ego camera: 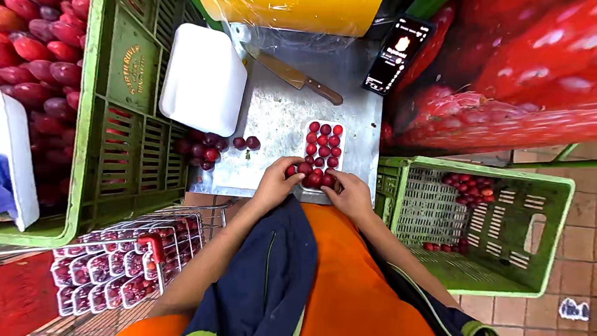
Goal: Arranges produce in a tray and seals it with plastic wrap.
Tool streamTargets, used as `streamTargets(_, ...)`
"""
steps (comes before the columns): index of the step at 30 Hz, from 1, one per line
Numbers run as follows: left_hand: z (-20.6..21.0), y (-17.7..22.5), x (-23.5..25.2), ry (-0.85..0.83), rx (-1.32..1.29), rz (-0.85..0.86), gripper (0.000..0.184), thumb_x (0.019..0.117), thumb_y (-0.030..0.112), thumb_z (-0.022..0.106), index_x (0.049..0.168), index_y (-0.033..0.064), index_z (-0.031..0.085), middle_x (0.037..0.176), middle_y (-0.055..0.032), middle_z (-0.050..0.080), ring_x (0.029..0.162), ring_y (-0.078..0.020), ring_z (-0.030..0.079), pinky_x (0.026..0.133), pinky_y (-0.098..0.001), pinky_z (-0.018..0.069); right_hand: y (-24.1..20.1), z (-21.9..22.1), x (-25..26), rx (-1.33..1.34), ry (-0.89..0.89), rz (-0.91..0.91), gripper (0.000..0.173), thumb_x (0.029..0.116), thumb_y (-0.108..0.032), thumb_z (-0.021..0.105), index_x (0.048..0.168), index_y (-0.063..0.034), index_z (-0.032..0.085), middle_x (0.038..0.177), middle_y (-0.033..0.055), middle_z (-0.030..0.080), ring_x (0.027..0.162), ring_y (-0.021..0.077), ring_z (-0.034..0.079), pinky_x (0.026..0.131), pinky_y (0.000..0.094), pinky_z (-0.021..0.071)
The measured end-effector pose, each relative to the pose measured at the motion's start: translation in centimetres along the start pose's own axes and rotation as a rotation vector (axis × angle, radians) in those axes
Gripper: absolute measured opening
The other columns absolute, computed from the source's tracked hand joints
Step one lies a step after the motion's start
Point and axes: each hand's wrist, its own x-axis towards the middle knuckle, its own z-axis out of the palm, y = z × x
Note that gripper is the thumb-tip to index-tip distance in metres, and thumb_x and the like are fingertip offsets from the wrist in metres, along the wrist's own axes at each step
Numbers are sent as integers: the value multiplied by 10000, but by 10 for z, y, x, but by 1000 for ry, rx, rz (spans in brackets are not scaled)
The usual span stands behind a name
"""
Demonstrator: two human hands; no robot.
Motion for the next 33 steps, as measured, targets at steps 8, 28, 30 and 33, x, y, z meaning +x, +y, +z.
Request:
streamTargets(8, 15, -7, 26, -80, 170, 147, 313, 994, 174, 671, 1302, 116, 666, 1285, -91, 640, 1157, -201, 638, 1018, -428, 536, -1, -20, -12, 857, 141, 425, 170, 1014, -218, 625, 1085, -76, 688, 781, 34, 655, 619, 123, 601, 559, 285, 533)
streamTargets(28, 7, 7, 37, 18, 110, 13, 430, 1010, 130, 638, 1402, 36, 487, 1274, -171, 648, 1091, -260, 696, 986, -460, 569, 0, -62, 60, 166, -318, 215, 343, 839, -26, 674, 1169, -118, 674, 1140, 110, 605, 1021, 255, 615, 831, 478, 545)
streamTargets(30, 10, 13, 43, 3, 139, 32, 429, 1007, 172, 654, 1383, 25, 507, 1252, -175, 662, 1094, -277, 699, 990, -485, 567, -4, -63, 63, 107, -268, 178, 329, 872, -44, 703, 1194, -91, 656, 1144, 128, 633, 1025, 263, 651, 859, 484, 572)
streamTargets(33, 14, 15, 50, -22, 179, 68, 369, 1013, 207, 651, 1333, 40, 581, 1295, -153, 618, 1113, -248, 674, 991, -441, 565, -9, -59, 69, 98, -216, 163, 342, 885, -131, 709, 1222, -109, 652, 1138, 104, 673, 987, 238, 691, 838, 481, 599)
